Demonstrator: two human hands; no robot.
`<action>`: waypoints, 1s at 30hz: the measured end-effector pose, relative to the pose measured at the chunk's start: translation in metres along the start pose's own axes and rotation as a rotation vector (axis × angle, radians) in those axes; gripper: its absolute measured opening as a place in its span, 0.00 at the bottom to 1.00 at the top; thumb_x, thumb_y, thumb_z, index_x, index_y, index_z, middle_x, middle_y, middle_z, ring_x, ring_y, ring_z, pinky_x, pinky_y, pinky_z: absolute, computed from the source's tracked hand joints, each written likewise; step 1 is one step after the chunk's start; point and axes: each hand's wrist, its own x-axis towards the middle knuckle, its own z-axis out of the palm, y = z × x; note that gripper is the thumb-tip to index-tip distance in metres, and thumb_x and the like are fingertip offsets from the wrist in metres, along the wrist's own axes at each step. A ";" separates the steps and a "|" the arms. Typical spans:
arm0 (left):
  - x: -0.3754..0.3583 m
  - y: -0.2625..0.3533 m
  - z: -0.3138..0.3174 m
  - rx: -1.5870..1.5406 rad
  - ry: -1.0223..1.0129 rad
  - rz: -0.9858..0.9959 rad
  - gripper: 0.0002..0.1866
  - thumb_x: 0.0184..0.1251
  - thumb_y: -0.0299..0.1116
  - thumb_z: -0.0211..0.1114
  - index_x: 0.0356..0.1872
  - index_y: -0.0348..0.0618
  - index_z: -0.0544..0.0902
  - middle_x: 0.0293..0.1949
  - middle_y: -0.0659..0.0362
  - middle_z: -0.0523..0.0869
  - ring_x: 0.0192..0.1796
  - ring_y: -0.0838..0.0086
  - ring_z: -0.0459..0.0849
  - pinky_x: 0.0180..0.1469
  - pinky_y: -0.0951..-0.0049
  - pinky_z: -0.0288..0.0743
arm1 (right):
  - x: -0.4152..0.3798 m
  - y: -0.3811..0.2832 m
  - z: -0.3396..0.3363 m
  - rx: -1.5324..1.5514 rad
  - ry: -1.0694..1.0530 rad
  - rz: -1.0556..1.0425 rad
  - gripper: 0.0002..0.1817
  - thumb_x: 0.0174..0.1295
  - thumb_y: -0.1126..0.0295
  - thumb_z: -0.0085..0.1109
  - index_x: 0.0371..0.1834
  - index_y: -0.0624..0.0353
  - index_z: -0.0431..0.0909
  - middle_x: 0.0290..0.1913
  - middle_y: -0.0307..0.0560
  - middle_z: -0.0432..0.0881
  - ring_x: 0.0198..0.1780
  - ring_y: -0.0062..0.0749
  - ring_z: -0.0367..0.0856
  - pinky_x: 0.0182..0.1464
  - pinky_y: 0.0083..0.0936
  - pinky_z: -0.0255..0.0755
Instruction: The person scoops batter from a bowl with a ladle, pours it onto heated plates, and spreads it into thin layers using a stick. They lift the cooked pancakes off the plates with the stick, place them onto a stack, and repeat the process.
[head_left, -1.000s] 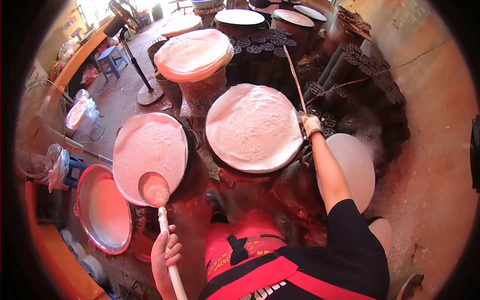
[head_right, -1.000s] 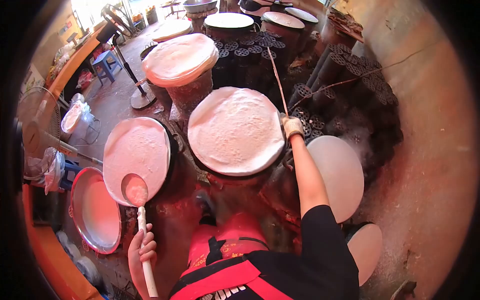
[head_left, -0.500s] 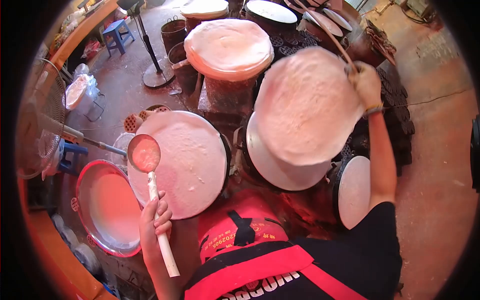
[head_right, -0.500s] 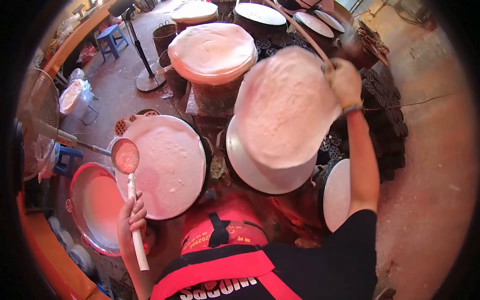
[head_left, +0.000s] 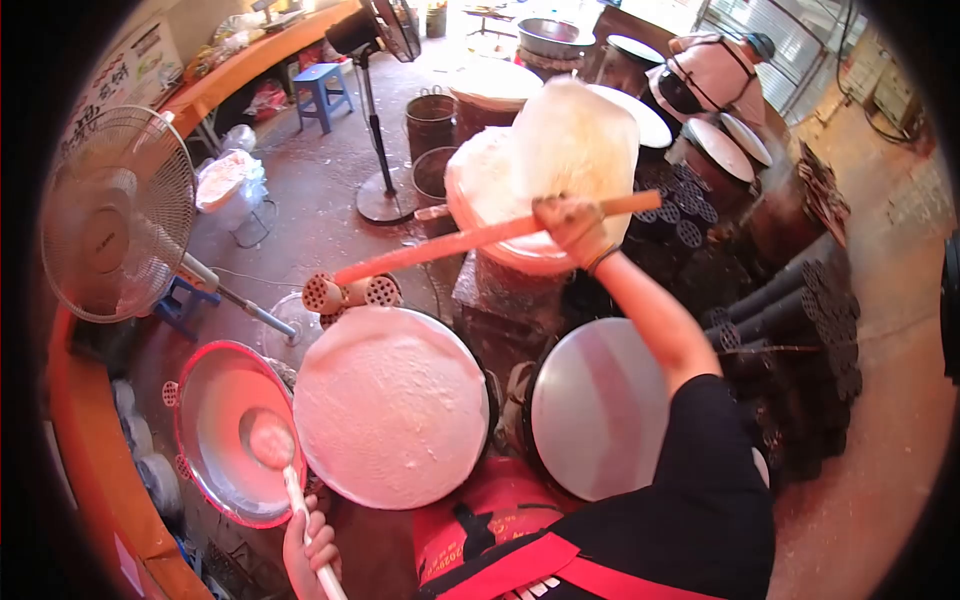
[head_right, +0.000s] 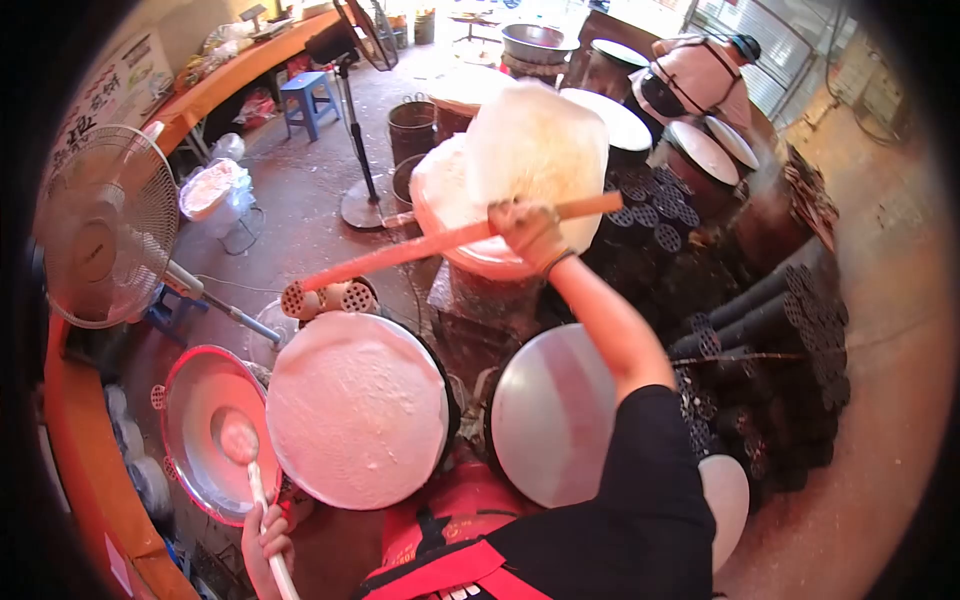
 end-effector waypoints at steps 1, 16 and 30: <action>-0.007 -0.003 0.005 -0.001 -0.005 0.021 0.16 0.73 0.27 0.41 0.58 0.34 0.62 0.28 0.61 0.65 0.25 0.77 0.64 0.23 0.79 0.59 | 0.001 -0.012 0.021 0.021 -0.015 0.001 0.04 0.57 0.67 0.49 0.30 0.49 0.74 0.25 0.40 0.79 0.30 0.32 0.81 0.27 0.31 0.74; -0.036 0.070 -0.046 -0.403 0.072 0.180 0.14 0.75 0.32 0.42 0.53 0.30 0.64 0.24 0.61 0.63 0.18 0.83 0.61 0.14 0.85 0.58 | 0.056 -0.125 0.087 0.084 -0.363 0.466 0.16 0.68 0.58 0.39 0.40 0.53 0.77 0.33 0.55 0.82 0.32 0.51 0.82 0.35 0.46 0.75; 0.111 0.384 -0.318 -0.007 0.704 0.337 0.08 0.69 0.30 0.50 0.42 0.37 0.65 0.22 0.63 0.67 0.15 0.83 0.63 0.13 0.81 0.58 | 0.183 -0.511 -0.054 1.504 -1.717 0.825 0.26 0.68 0.63 0.45 0.69 0.48 0.57 0.27 0.42 0.77 0.16 0.22 0.72 0.15 0.19 0.64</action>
